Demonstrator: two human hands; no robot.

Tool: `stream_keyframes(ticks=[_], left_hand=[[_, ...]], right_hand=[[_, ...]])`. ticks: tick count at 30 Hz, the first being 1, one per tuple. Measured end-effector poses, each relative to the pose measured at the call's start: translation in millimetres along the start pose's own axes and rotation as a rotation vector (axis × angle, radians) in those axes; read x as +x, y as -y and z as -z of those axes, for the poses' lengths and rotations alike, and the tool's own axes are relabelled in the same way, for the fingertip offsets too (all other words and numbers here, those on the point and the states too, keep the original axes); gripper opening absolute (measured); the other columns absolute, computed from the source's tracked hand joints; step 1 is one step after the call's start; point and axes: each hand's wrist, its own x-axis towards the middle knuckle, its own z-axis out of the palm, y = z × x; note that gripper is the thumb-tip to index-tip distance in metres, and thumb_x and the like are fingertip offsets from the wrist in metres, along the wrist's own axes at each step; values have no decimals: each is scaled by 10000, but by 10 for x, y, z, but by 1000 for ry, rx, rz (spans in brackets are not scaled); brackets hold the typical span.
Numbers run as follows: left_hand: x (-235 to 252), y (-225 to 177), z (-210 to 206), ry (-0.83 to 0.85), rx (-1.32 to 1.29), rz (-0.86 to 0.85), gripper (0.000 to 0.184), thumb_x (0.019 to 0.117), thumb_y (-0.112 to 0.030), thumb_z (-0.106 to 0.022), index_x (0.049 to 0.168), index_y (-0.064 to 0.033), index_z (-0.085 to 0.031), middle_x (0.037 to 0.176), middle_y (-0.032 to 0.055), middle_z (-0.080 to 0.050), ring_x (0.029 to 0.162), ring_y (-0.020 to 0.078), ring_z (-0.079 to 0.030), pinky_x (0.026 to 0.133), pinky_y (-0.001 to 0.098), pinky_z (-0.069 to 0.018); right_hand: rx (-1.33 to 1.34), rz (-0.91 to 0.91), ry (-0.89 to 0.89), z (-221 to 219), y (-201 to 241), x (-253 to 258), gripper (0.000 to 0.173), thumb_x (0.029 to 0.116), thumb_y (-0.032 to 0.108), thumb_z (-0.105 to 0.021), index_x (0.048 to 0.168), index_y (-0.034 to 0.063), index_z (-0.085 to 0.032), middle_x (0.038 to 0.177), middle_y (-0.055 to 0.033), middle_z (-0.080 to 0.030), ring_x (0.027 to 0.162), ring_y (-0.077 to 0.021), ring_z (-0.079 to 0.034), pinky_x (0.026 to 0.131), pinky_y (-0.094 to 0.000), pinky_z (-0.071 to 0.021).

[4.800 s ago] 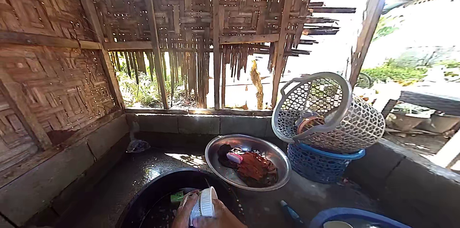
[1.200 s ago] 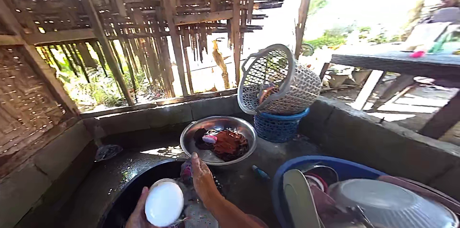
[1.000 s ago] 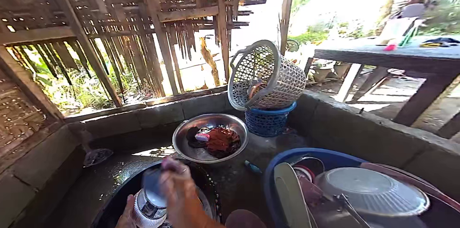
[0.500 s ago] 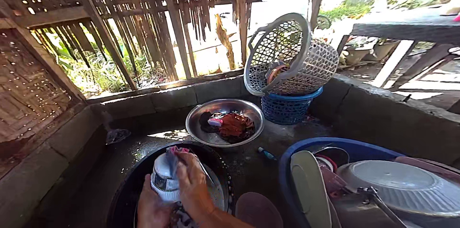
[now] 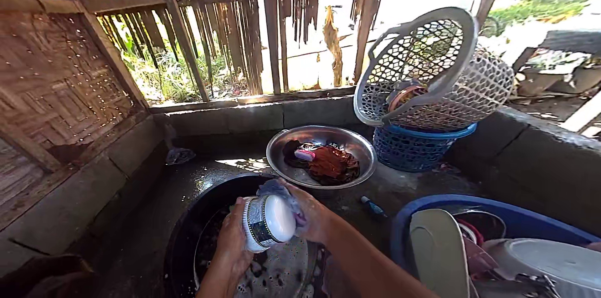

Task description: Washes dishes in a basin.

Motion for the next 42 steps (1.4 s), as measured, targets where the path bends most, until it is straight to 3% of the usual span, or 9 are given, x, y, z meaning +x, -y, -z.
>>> stream_keyframes(ticks=[4,7,14,22,26,31,35,38,42], left_hand=[[-13,-13,-18,14,-156,85,487,1118,-392,-271,1278,-29,-554,1085,173,-688,988,272,-705,838,455,-604],[23,93,-37,52,-126,89,465,1120,-364,-288,1287,-31,-566,1071,145,-708,964,233,-719,812,404,-619],[259,371,104,175,375,133,361,1114,-200,-354,1357,5,-527,1212,156,-688,1080,274,-698,887,447,-582],[426,459,142,85,615,136,286,1090,-176,-461,1295,-15,-579,1186,151,-688,1070,254,-686,873,424,-559],[545,517,153,72,710,182,293,1088,-186,-481,1312,-21,-573,1223,154,-669,1096,255,-671,878,425,-549],[966,501,351,12,901,303,358,1082,-224,-503,1365,-11,-558,1303,200,-617,1156,299,-624,936,470,-509],[1349,703,601,-98,1088,322,390,1068,-235,-522,1362,18,-560,1361,248,-586,1240,365,-594,1017,527,-479],[1432,985,748,-74,1232,345,409,1045,-235,-547,1338,47,-579,1329,279,-594,1239,390,-584,1051,541,-455],[1512,1398,930,27,1351,454,434,1044,-266,-551,1352,36,-586,1362,261,-595,1305,381,-556,1118,537,-412]], right_hand=[[-32,40,23,-23,2,-51,526,1045,618,-343,1112,182,-629,900,-23,-667,807,-129,-672,694,-308,-570],[-226,302,-172,-86,82,-149,247,1071,253,-529,1179,69,-654,855,-45,-661,695,-92,-607,617,-262,-513],[-1101,741,-675,834,872,-997,242,947,34,-683,1184,-16,-692,1148,-215,-704,1050,-341,-687,947,-558,-528],[-1425,245,-1203,3179,565,-2381,232,973,60,-644,1197,55,-701,1098,-277,-705,1047,-526,-652,877,-757,-451],[-1377,163,-1261,3423,369,-2661,223,978,46,-647,1193,46,-706,1115,-280,-701,1060,-524,-646,896,-748,-443],[-1272,599,-951,3068,594,-2171,286,916,-29,-622,1199,-28,-667,1090,-289,-685,972,-473,-663,852,-716,-476],[-1062,666,-593,2247,506,-1330,263,902,50,-658,1162,36,-696,1072,-118,-725,924,-241,-707,828,-486,-590],[-893,584,-286,1981,0,-594,261,888,125,-673,1132,43,-715,1102,-79,-723,983,-167,-704,887,-376,-597],[-965,299,-166,1873,-779,-55,241,918,98,-695,1141,7,-719,1109,-159,-725,1011,-253,-707,939,-460,-559]])
